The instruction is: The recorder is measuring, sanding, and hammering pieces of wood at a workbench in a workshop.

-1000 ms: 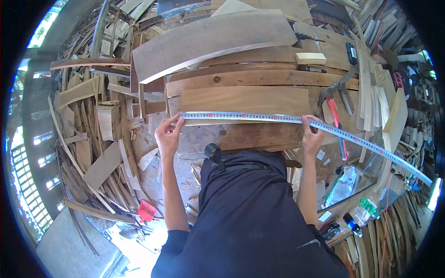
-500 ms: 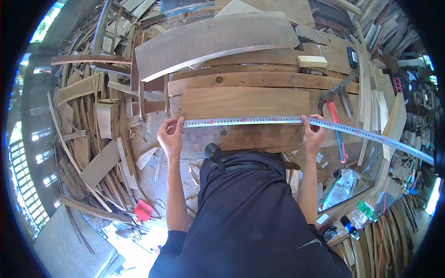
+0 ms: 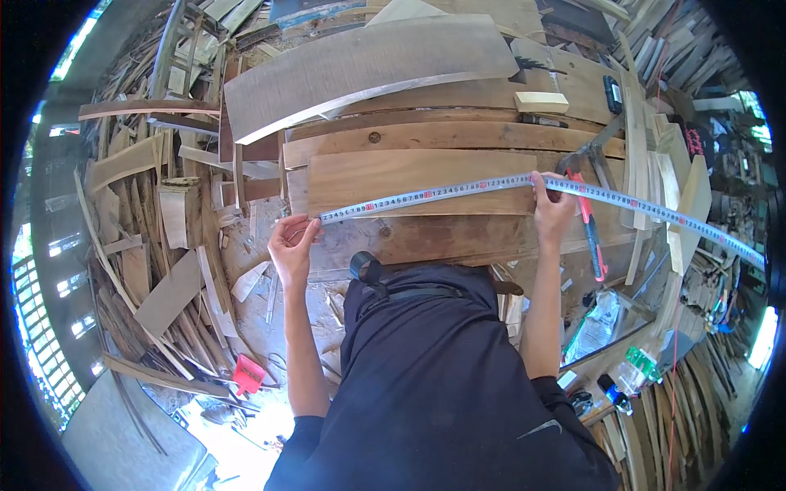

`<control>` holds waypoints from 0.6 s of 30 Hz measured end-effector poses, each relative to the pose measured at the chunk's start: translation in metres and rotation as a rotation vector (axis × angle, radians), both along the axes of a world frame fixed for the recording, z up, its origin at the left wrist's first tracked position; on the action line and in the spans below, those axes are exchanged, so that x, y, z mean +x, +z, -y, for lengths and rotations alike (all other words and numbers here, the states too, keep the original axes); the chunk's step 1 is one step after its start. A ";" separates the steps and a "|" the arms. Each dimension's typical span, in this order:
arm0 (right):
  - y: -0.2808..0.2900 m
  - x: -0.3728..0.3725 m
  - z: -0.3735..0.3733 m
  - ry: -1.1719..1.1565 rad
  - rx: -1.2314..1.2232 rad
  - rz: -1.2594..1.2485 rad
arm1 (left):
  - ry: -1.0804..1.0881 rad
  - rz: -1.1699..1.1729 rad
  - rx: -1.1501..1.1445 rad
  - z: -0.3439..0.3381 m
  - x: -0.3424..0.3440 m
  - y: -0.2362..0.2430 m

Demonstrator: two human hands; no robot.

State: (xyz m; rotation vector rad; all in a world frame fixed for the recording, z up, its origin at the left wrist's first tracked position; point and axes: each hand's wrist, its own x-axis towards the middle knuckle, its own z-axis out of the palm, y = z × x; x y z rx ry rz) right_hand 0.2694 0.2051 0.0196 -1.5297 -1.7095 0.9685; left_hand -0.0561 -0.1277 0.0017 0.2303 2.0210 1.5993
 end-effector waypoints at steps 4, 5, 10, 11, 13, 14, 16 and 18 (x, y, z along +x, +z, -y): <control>-0.010 -0.009 -0.015 0.050 0.044 -0.090 | 0.018 0.001 -0.013 -0.001 0.001 -0.002; -0.016 -0.006 -0.021 0.053 0.046 -0.089 | 0.020 0.002 -0.027 -0.002 0.001 -0.002; -0.027 -0.003 -0.037 0.082 0.114 0.121 | 0.008 0.047 -0.042 -0.002 -0.002 0.000; -0.029 -0.004 -0.040 0.107 0.133 0.115 | 0.001 0.057 -0.050 -0.002 -0.002 0.001; -0.031 -0.003 -0.046 0.137 0.134 0.071 | -0.005 0.056 -0.049 -0.003 -0.002 0.002; -0.032 -0.004 -0.048 0.166 0.136 0.026 | -0.012 0.052 -0.047 -0.003 -0.002 0.003; -0.037 -0.006 -0.052 0.166 0.080 -0.045 | -0.018 0.042 -0.058 -0.003 -0.001 0.003; -0.039 -0.007 -0.053 0.147 -0.042 -0.287 | -0.026 0.033 -0.069 -0.003 -0.002 0.004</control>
